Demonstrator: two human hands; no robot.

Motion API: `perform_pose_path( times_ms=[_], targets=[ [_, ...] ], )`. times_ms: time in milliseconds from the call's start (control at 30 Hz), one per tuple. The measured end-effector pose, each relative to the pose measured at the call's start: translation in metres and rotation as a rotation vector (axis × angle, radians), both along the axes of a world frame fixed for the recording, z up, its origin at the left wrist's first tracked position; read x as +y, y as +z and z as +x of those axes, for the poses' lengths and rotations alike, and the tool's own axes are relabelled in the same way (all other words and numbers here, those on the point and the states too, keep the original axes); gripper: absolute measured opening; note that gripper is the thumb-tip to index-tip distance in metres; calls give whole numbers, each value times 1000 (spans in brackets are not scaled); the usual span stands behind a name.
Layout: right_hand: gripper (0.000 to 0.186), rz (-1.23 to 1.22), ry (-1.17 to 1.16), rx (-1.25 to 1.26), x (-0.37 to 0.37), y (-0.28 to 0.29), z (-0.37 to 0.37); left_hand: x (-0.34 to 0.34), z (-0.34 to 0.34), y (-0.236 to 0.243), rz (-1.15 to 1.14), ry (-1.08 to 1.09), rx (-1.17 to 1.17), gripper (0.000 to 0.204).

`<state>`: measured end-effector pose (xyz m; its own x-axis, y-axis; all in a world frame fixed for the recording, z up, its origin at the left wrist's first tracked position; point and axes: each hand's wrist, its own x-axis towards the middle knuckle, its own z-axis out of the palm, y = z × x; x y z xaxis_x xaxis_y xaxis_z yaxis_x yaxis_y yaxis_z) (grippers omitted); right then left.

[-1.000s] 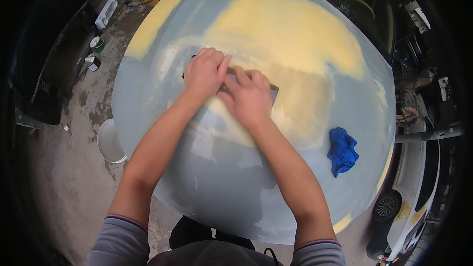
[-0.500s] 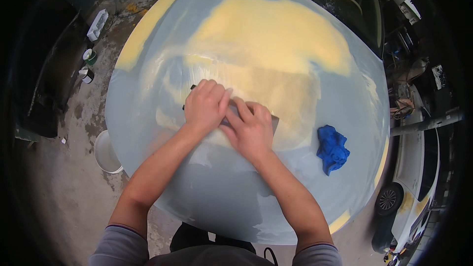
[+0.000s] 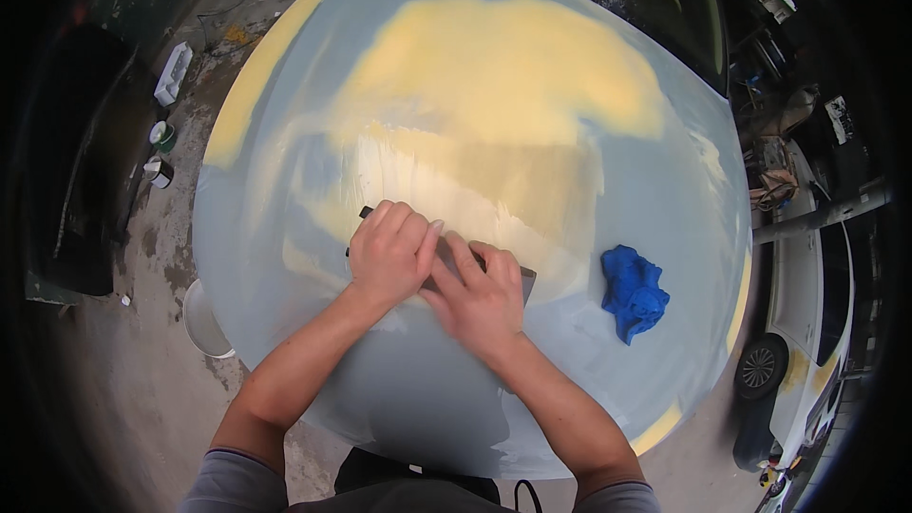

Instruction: The person sands the hood of a car using a sanding block and wipes the surface with a blue cloth. The person repeatedly dips the sanding block into a bucket of water and continues sanding different areas of the hood.

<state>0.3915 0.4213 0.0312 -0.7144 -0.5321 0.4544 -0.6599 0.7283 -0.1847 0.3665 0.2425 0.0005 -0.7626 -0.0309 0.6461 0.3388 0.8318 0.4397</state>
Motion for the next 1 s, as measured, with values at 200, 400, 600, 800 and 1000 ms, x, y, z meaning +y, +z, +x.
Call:
perform_pose_path(
  times_ms=[200,400,600,800,1000],
  targets=[
    [47,43,63,37,-43,38,-178,-36,-168,46,-4,202,-74,32],
    [53,12,1,-29,15,7,-17,13,-17,7,12,-26,-19,29],
    [45,-20,-28,97,-33,33,-157,-24,-172,42,4,69,35,29],
    [57,19,-81,24,-10,4,-52,-7,-70,14,39,-75,33,28],
    [50,31,-117,123,-63,20,-122,-49,-152,30,55,-26,69,30]
  ],
)
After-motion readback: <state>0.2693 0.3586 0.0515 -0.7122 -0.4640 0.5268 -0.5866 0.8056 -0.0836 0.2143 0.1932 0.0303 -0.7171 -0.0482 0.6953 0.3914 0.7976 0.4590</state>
